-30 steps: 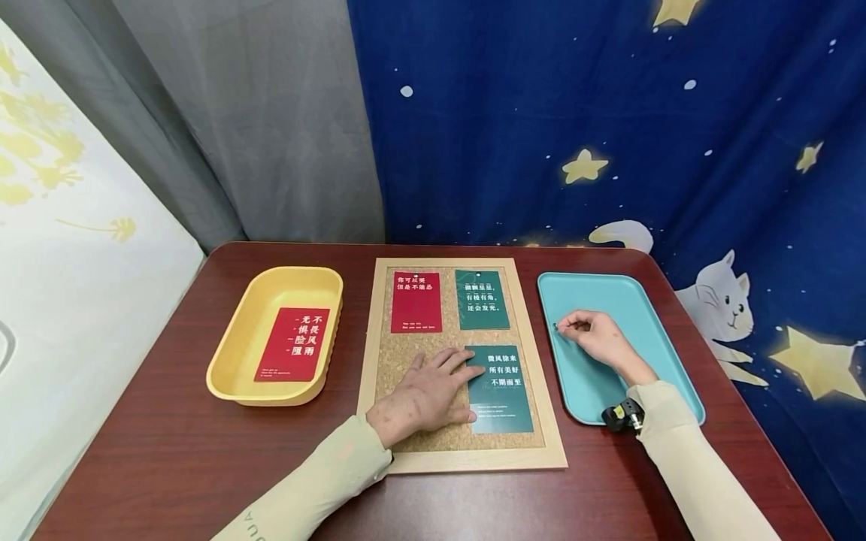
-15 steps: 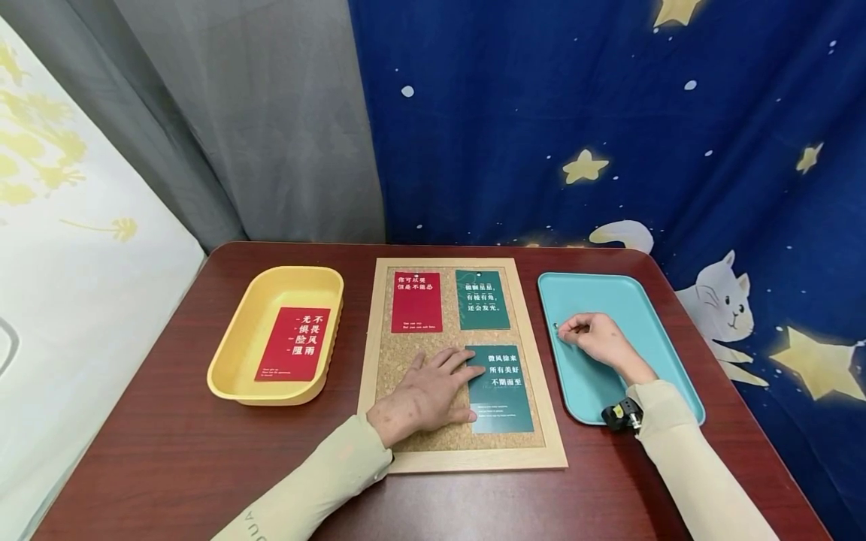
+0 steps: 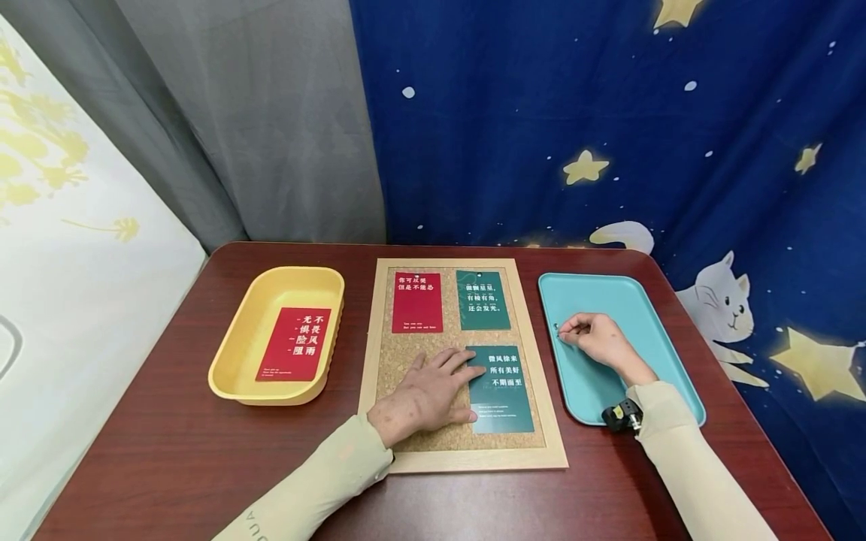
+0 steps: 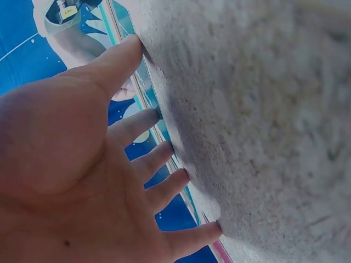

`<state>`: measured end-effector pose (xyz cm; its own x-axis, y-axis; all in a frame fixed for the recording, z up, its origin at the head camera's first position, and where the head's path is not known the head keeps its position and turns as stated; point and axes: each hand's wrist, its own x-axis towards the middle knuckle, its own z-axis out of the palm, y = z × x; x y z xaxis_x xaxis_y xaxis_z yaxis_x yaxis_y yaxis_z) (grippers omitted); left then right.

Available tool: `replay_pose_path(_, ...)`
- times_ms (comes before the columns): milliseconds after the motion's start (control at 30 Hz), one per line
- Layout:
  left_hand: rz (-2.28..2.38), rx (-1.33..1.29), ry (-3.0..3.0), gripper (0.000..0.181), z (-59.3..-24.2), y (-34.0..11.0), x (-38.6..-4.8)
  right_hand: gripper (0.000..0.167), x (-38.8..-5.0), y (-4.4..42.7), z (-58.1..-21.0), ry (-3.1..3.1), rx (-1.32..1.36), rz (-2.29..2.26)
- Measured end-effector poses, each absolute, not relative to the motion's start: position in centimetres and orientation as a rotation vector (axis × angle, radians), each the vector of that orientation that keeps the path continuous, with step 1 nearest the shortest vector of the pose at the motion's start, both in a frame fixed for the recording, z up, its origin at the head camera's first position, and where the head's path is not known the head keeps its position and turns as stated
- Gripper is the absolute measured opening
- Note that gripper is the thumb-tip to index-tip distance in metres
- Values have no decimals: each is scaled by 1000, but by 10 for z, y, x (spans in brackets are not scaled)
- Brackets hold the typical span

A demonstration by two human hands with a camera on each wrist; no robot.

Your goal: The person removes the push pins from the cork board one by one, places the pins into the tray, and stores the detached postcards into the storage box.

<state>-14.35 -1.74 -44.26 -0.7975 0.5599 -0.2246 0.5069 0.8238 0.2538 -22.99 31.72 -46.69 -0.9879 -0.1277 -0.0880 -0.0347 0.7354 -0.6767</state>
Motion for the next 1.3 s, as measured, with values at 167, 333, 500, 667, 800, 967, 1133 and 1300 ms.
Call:
replay_pose_path(167,262,813,2715,74,-442,-17,-144,11,-230,317,-467,2813,-122,-1092)
replay_pose_path(333,262,810,2710,74,-441,-17,-144,13,-230,318,-466,2837,-126,-1083)
replay_pose_path(500,267,810,2714,74,-442,-17,-144,14,-229,316,-464,2898,-148,-1046)
replay_pose_path(667,269,814,2717,74,-441,-17,-144,13,-227,309,-461,2993,-221,-973)
replay_pose_path(800,262,810,2711,74,-442,-17,-144,15,-226,305,-460,3038,-294,-946)
replay_pose_path(967,261,809,2710,74,-442,-17,-144,23,-225,301,-459,3043,-375,-936)
replay_pose_path(1133,272,812,2710,74,-442,-18,-144,30,-225,298,-458,3038,-448,-913)
replay_pose_path(1300,270,812,2711,74,-442,-18,-144,36,-224,296,-458,3009,-482,-885)
